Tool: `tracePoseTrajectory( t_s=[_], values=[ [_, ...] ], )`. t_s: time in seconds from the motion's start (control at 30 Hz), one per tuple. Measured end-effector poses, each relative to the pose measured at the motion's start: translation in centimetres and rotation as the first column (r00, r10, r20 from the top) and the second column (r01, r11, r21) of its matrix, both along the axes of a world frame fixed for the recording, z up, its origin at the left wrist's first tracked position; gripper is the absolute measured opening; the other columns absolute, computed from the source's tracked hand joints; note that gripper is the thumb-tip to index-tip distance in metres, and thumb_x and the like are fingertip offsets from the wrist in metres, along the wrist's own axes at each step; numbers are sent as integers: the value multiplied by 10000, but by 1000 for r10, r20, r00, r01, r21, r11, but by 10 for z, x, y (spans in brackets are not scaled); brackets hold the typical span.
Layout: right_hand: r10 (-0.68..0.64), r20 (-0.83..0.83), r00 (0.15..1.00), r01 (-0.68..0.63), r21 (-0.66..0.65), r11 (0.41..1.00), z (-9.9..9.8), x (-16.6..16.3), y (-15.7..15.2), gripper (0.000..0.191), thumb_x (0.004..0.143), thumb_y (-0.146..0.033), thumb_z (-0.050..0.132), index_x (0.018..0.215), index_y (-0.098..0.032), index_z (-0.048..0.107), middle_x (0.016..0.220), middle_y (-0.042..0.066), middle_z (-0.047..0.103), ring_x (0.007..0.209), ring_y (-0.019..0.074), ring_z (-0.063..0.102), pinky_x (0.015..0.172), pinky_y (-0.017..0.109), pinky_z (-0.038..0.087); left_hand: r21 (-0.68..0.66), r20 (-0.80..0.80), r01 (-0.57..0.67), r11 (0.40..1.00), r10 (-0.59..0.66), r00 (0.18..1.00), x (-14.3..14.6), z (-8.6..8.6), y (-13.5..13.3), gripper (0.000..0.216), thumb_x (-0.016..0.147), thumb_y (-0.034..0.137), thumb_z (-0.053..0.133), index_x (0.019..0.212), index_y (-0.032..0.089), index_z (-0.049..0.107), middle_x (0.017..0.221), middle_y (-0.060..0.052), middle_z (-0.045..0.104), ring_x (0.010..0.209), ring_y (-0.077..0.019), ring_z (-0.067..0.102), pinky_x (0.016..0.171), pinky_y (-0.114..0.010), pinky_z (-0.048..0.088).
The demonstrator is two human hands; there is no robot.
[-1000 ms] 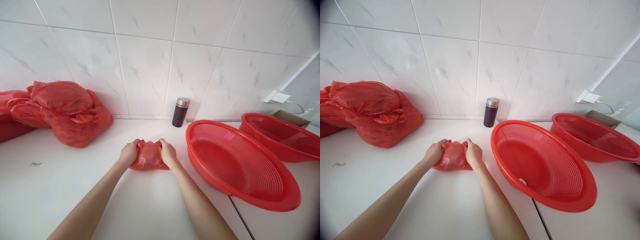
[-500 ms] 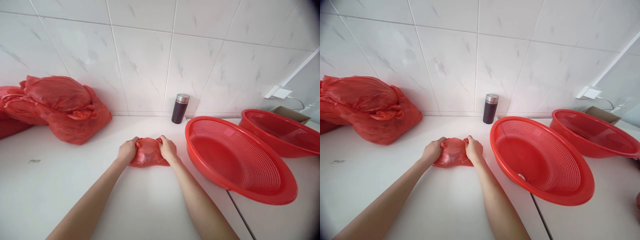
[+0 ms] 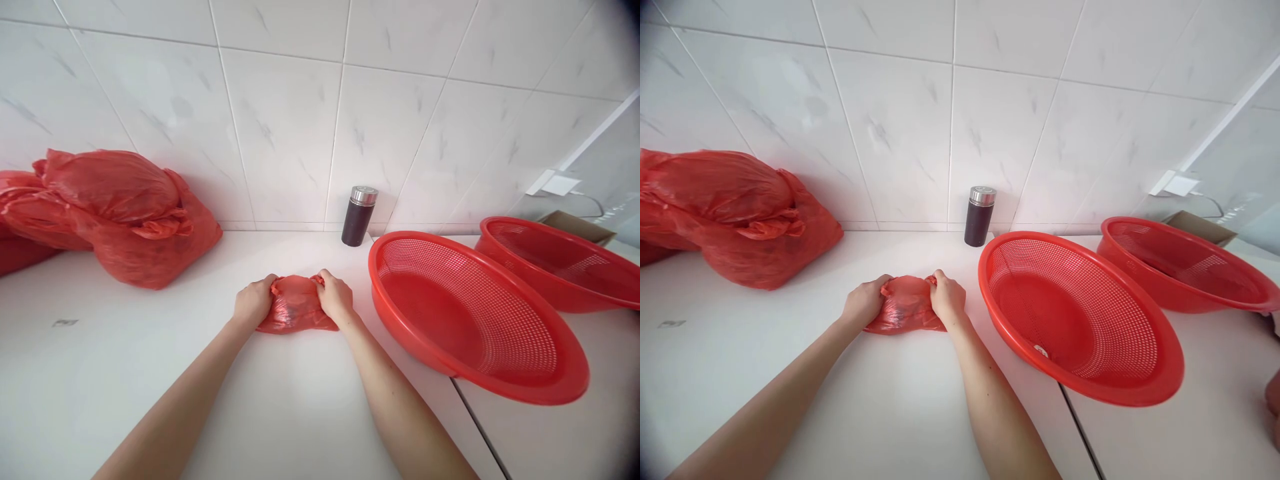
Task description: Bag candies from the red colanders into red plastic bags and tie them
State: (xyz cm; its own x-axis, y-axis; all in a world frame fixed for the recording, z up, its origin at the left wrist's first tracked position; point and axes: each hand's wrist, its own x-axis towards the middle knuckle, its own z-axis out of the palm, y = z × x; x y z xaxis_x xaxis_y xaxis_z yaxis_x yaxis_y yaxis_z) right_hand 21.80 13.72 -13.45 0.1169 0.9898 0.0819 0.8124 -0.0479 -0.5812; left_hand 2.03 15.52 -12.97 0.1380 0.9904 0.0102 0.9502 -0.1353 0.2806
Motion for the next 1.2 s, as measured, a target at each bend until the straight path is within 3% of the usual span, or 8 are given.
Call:
tracePoseTrajectory(
  t_s=[0.4,0.8,0.93,1.1,1.2],
  values=[
    [20,3,1000,-20,37,999,-5,3,1,161,939,-354,429,909,-290,574,860,-19,691,725,161,591,600,259,321,38,-18,13,999,-13,1000,0,-3,-1,425,877,156,360,1212,286,588,1025,-73,722,857,-259,660,684,-336,443],
    [30,-4,1000,-30,37,999,-5,4,0,164,937,-361,431,902,-290,575,840,-27,689,725,153,593,605,248,324,51,43,6,999,-8,999,1,-3,-3,440,830,169,367,1174,295,613,1004,-86,730,834,-283,656,672,-338,420],
    [6,-30,1000,-6,24,1000,-2,4,-1,227,945,-436,403,893,-276,554,859,-17,692,766,164,610,621,254,336,66,126,-13,998,5,992,-1,-5,-3,393,842,220,383,1146,294,621,990,-87,730,829,-293,653,680,-351,414],
    [-37,-80,996,34,-30,999,5,-3,-5,511,913,-682,252,968,-257,529,881,18,694,793,200,636,629,276,370,79,322,-73,994,44,946,-4,-4,-9,407,939,433,264,1076,290,620,935,-42,728,846,-244,657,715,-321,456],
    [-5,-56,998,3,-45,999,7,-9,-7,530,808,-736,446,1010,-253,521,878,21,691,779,217,635,618,282,368,68,420,-85,994,49,906,-3,2,-16,507,945,526,194,1078,278,615,1003,-18,719,917,-205,658,780,-289,477]
  ],
)
